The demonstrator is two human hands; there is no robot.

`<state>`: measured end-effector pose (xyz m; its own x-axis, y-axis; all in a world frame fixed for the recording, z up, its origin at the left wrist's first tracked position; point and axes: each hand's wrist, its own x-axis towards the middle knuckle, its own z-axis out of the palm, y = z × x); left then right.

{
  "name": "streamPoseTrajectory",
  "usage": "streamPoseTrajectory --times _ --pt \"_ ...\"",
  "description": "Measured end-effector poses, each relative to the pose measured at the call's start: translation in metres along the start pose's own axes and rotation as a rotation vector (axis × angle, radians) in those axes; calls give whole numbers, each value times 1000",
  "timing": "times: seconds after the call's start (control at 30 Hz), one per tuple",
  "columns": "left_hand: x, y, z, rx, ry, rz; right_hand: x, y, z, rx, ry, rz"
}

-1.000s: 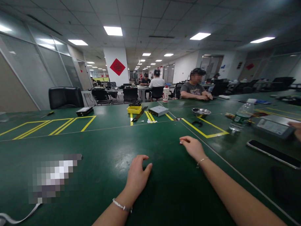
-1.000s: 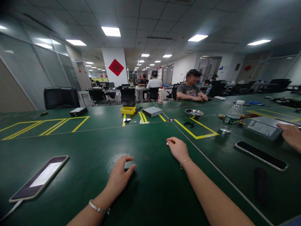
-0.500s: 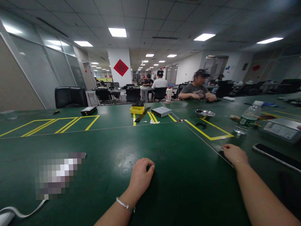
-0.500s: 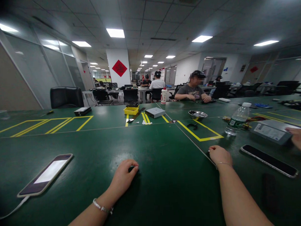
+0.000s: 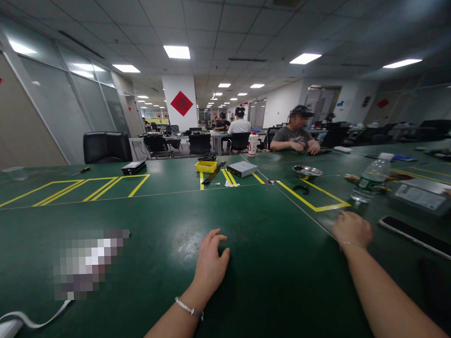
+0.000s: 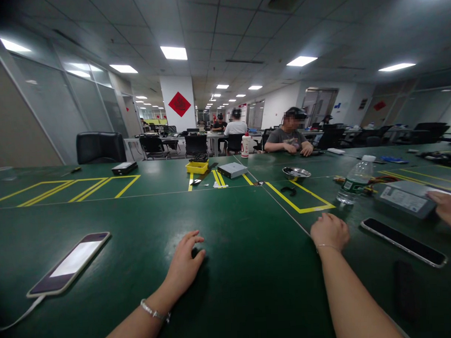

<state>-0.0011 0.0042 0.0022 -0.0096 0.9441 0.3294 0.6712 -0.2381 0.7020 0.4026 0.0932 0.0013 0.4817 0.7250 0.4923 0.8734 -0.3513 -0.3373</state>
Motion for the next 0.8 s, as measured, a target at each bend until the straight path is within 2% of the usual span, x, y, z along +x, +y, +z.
streamPoseTrajectory --times 0.07,0.1,0.17,0.27,0.37,0.47,0.6,0.7,0.8 --pt "0 0 0 21 -9 2 -7 -30 -3 15 59 -170" --pt "0 0 0 33 -17 5 -13 -48 -5 44 28 -234" --pt "-1 -1 1 65 -42 14 -32 -87 -10 162 -145 -435" --pt "-2 -1 1 142 -76 38 -76 -139 -17 316 -474 -727" --pt "-4 -1 2 239 -88 60 -123 -172 -25 375 -700 -952" --pt "-5 -1 3 293 -151 74 -152 -184 -31 396 -856 -1039" --pt "-7 1 2 291 -244 74 -155 -185 -34 410 -928 -1058" --pt "-7 3 0 281 -243 73 -140 -182 -31 437 -892 -1080" --pt "-6 3 -2 281 -250 68 -111 -169 -26 345 -714 -966"
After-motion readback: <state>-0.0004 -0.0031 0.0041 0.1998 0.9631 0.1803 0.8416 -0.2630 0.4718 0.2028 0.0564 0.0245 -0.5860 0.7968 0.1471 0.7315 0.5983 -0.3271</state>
